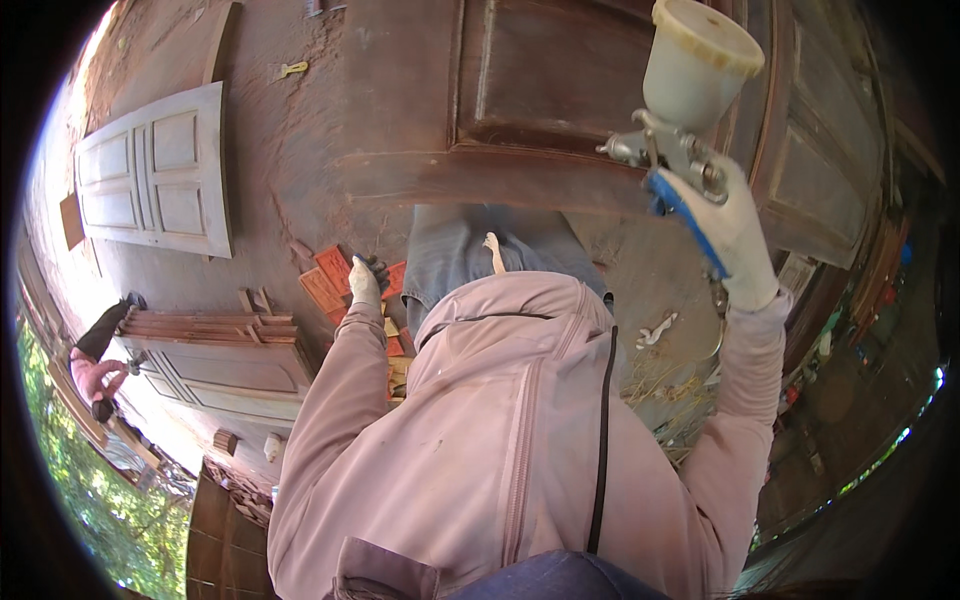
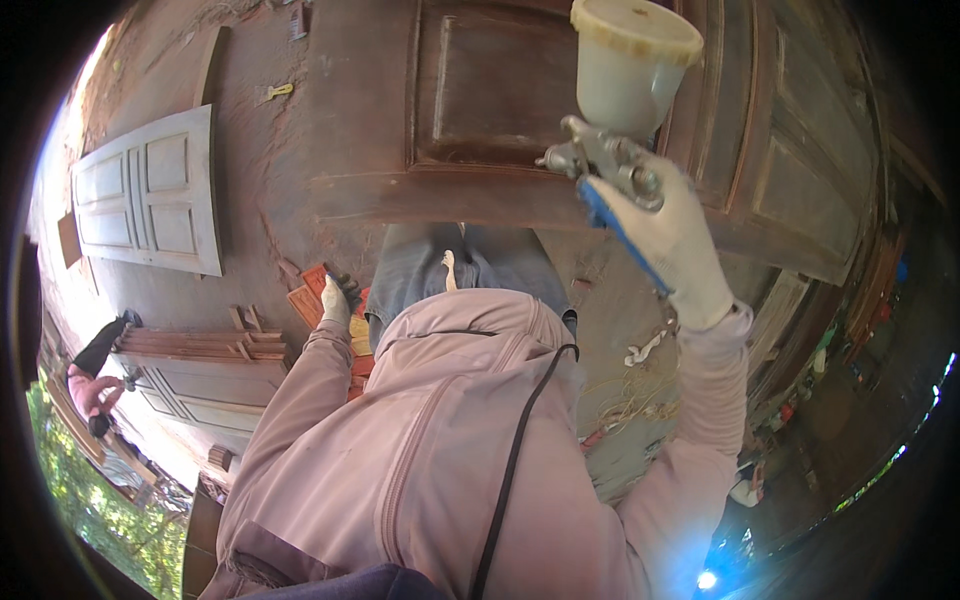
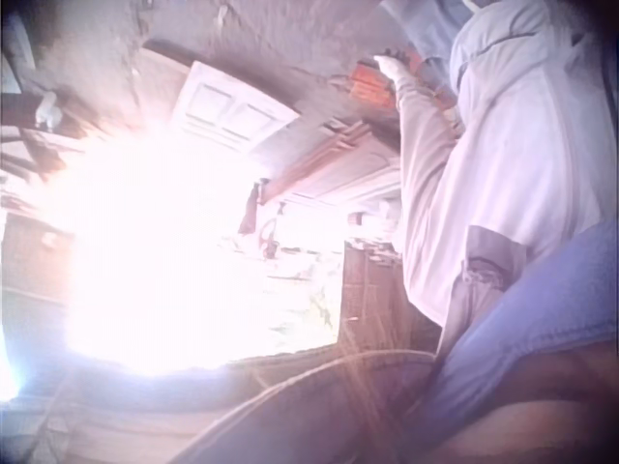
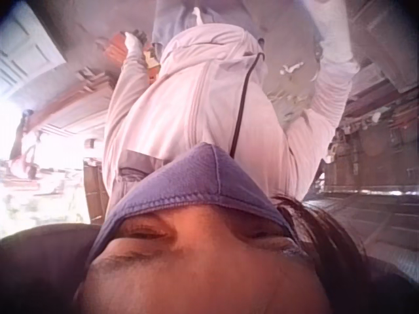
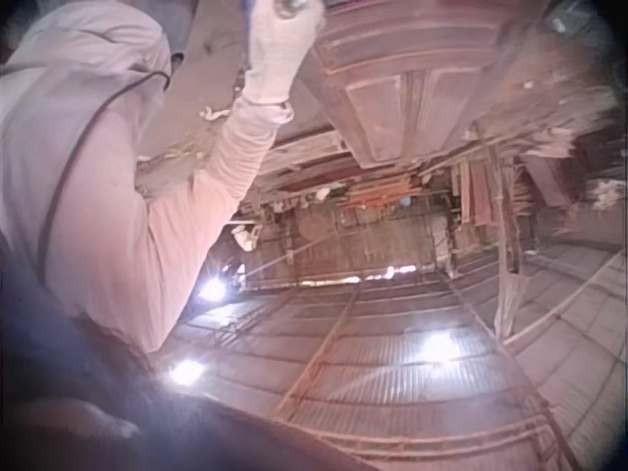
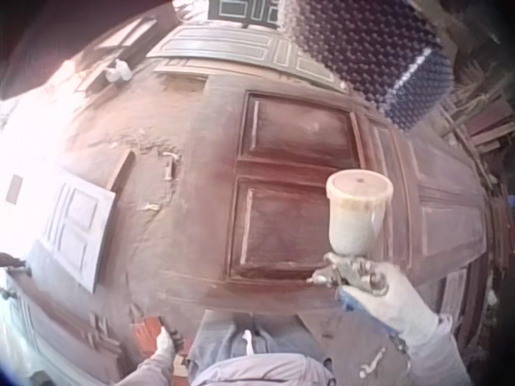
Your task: The person pours liquid into a spray gun and then applies a dark finish to a wooden door using the spray gun. The person moves the spray gun systematically across the door surface to cover the panels and frame.
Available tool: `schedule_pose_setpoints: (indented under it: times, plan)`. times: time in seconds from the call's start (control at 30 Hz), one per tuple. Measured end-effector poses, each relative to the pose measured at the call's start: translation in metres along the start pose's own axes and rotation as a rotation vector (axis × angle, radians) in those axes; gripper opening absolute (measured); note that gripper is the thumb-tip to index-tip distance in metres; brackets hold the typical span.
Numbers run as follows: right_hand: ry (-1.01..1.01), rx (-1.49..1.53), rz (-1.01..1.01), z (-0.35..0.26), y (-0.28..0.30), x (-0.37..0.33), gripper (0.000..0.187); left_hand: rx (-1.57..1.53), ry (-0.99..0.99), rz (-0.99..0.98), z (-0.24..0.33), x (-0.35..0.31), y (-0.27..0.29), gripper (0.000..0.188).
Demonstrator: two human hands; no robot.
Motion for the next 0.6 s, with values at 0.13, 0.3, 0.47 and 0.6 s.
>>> schedule_pose_setpoints:
  times: [0.13, 0.3, 0.47, 0.6]
  plan:
    - [0.281, -0.341, -0.039, -0.007, -0.035, 0.002, 0.036, 0.017, -0.003, 0.046, 0.003, -0.005, -0.012, 0.054]
    - [0.450, -0.461, 0.020, -0.020, -0.055, 0.036, 0.038, -0.055, -0.022, 0.020, 0.025, -0.019, -0.038, 0.052]
    - [0.529, -0.393, 0.212, -0.027, -0.043, 0.070, 0.035, -0.096, -0.026, -0.065, 0.026, 0.011, -0.013, 0.055]
    - [0.374, -0.326, 0.155, -0.040, -0.038, 0.068, 0.036, -0.127, -0.043, -0.044, 0.023, 0.010, -0.003, 0.054]
Point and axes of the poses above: each hand's wrist, its own x-axis towards the middle knuckle, its own y-axis out of the back of the hand, z = x × y, the point moved 1 cm from there along x, towards the middle knuckle, and after that the axes turned 7 degrees about y, right-handed, at the moved point
